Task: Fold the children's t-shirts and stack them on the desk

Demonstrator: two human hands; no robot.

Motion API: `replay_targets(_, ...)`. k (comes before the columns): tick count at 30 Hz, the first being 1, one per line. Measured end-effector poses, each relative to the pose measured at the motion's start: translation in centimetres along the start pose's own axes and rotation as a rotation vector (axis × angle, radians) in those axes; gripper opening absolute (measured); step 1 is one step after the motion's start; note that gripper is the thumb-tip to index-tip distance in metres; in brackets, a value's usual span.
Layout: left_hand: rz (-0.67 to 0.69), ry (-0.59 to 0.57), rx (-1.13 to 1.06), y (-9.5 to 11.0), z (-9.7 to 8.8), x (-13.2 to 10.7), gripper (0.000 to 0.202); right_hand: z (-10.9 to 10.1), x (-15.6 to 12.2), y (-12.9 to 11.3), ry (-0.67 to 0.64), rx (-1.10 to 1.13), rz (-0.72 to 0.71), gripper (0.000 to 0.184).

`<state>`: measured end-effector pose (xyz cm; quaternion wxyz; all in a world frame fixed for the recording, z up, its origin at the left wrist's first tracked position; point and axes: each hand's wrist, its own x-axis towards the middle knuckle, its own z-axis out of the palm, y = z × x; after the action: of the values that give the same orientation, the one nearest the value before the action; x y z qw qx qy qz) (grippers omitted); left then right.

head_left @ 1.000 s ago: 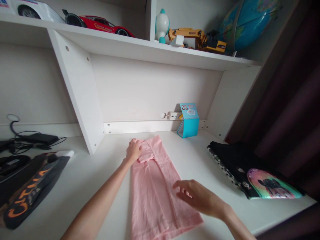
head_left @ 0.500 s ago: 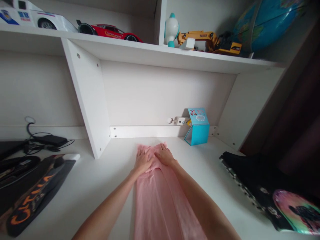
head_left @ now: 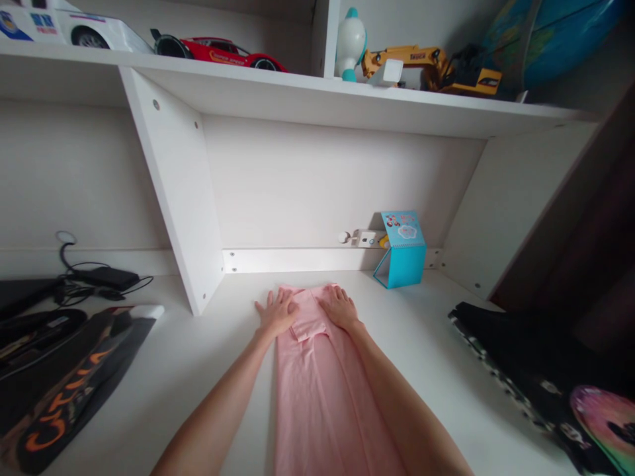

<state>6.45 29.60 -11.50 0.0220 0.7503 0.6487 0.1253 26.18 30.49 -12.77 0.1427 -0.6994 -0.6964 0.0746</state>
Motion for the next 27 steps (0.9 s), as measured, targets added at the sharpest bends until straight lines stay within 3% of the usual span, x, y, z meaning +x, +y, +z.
replay_targets(4, -0.025, -0.007, 0.022, -0.2, 0.4, 0.1, 0.063, -1.2, -0.5, 0.1, -0.063, -0.004, -0.051, 0.065)
replay_targets(7, 0.000, 0.019, 0.024, -0.1, 0.5, 0.0, 0.063, -2.6, -2.5, 0.4, -0.136, -0.009, -0.141, 0.065)
replay_targets(10, 0.009, 0.018, 0.024, -0.2, 0.5, 0.1, 0.063, -4.2, -6.9, 0.8, -0.207, -0.015, -0.259, 0.066)
replay_targets(14, -0.015, -0.021, 0.021, -0.2, 0.5, 0.3, 0.064, -5.5, -16.1, 2.0, -0.250, -0.025, -0.427, 0.069)
replay_targets(19, -0.016, -0.027, 0.015, 0.0, 0.1, 0.2, 0.062, -4.8, -26.5, 4.7, -0.188, -0.048, -0.573, 0.077)
replay_targets(22, 0.000, -0.012, 0.013, 0.4, -0.5, -0.1, 0.059, -4.0, -29.6, 5.8, -0.136, -0.065, -0.615, 0.075)
replay_targets(27, 0.055, -0.034, -0.012, 2.5, -1.6, -3.0, 0.056, -4.9, -31.3, 5.3, -0.099, -0.038, -0.621, 0.085)
